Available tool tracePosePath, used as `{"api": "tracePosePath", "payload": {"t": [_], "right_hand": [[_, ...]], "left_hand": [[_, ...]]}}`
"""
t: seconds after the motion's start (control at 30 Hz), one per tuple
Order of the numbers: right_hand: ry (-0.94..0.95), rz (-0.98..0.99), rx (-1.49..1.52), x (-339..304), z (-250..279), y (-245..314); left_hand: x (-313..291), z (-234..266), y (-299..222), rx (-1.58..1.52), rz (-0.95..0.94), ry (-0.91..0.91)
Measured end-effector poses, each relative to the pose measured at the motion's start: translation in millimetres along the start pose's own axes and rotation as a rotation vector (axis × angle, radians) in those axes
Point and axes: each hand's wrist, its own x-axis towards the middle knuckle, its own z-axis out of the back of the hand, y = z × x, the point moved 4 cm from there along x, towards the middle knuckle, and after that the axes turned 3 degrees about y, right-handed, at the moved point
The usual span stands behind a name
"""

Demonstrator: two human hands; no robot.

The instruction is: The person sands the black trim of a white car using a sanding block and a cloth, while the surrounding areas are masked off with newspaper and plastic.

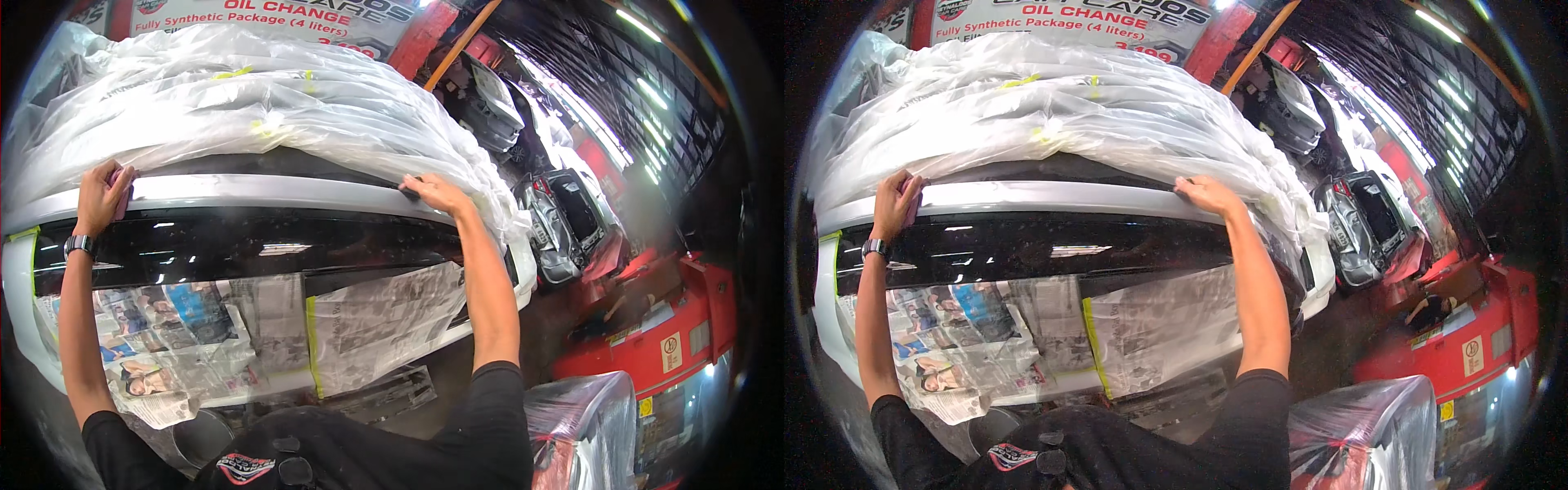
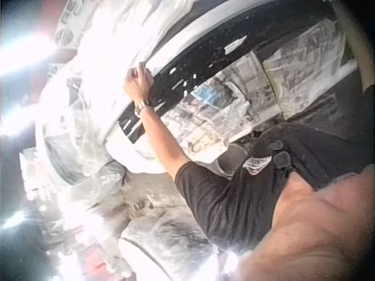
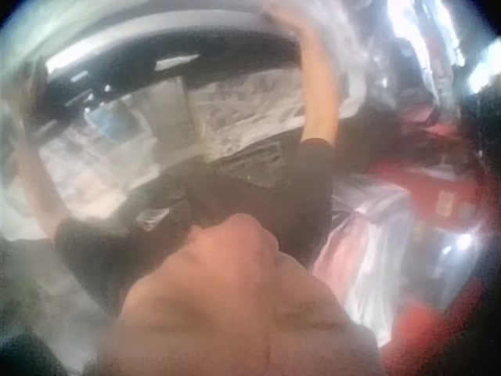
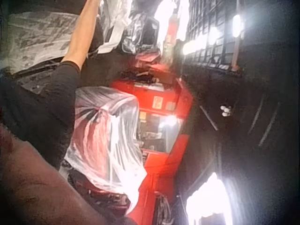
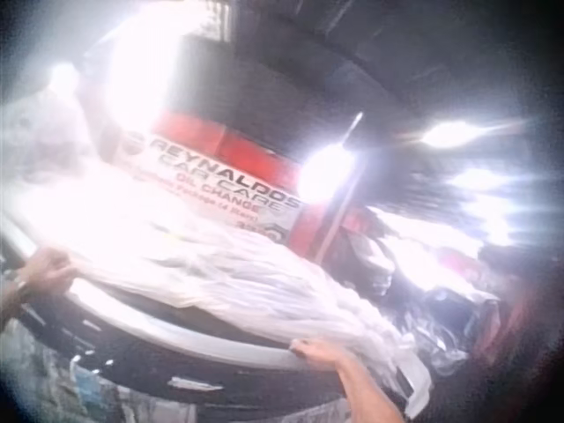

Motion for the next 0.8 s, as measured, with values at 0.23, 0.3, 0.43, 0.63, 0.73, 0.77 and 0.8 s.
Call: {"api": "tracePosePath", "payload": {"t": [0.23,0.3,0.43,0.63,0.73,0.77,0.8], "right_hand": [[0.12,0.079,0.122,18,-18,72],[0.127,0.036,0.088,5,-3,47],[0.085,0.069,-0.004,19,-1,29],[0.124,0.094,0.022,29,-11,76],[0.165,-0.127,-0.137,9,10,55],[0.128,-0.059,-0.143,10,6,56],[0.093,0.013,-0.141,11,-2,64]], "left_hand": [[-4,6,-4,-0.012,0.084,0.037],[-5,4,-2,-0.012,0.087,0.035],[1,2,1,-0.012,0.019,-0.028],[-6,8,3,-0.04,0.05,-0.019],[-3,4,1,-0.032,0.033,-0.032],[-2,4,1,-0.03,0.039,-0.022],[-2,6,1,-0.02,0.044,-0.01]]}}
